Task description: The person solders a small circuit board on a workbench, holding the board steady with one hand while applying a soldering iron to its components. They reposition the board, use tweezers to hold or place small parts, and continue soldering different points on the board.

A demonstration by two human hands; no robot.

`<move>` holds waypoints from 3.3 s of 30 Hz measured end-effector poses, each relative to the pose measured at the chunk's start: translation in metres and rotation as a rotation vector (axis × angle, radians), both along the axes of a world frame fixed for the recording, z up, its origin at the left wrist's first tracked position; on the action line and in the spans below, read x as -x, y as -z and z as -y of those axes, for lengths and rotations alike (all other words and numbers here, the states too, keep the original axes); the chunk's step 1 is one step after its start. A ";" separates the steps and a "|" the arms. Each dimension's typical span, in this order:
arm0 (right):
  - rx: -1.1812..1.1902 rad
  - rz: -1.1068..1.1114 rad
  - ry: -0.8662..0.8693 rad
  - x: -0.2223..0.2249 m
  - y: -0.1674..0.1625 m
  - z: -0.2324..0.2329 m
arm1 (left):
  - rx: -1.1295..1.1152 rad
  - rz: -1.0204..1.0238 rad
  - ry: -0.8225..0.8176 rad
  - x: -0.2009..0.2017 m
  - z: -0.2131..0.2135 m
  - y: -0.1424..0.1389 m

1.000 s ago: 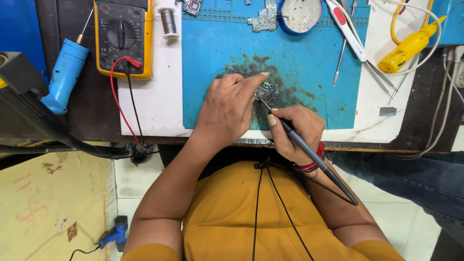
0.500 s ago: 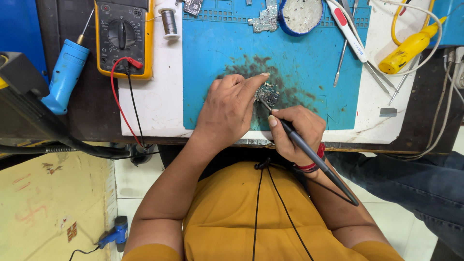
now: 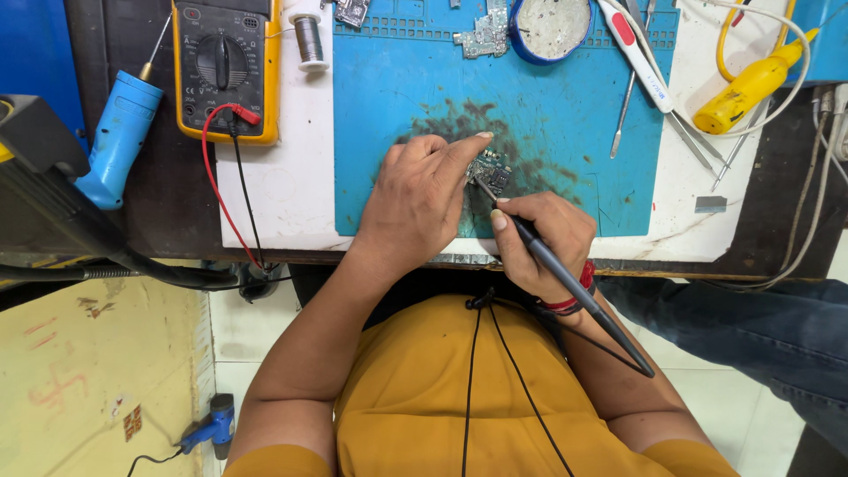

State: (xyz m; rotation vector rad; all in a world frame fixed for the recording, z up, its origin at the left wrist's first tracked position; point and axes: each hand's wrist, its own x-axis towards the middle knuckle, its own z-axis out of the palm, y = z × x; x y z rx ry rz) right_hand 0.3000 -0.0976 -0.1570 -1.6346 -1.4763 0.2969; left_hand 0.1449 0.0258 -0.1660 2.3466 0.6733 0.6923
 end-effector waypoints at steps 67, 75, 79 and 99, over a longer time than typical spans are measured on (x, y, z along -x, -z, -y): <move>-0.056 0.058 -0.034 -0.008 0.007 -0.015 | -0.016 -0.001 -0.152 0.002 0.002 -0.001; -0.070 0.039 -0.038 -0.008 0.007 -0.015 | -0.017 0.004 -0.154 0.002 0.002 -0.002; -0.062 0.044 -0.032 -0.007 0.007 -0.015 | -0.012 -0.004 -0.154 0.002 0.001 -0.002; -0.070 0.046 -0.014 -0.006 0.006 -0.016 | -0.035 -0.012 -0.159 0.001 0.002 -0.001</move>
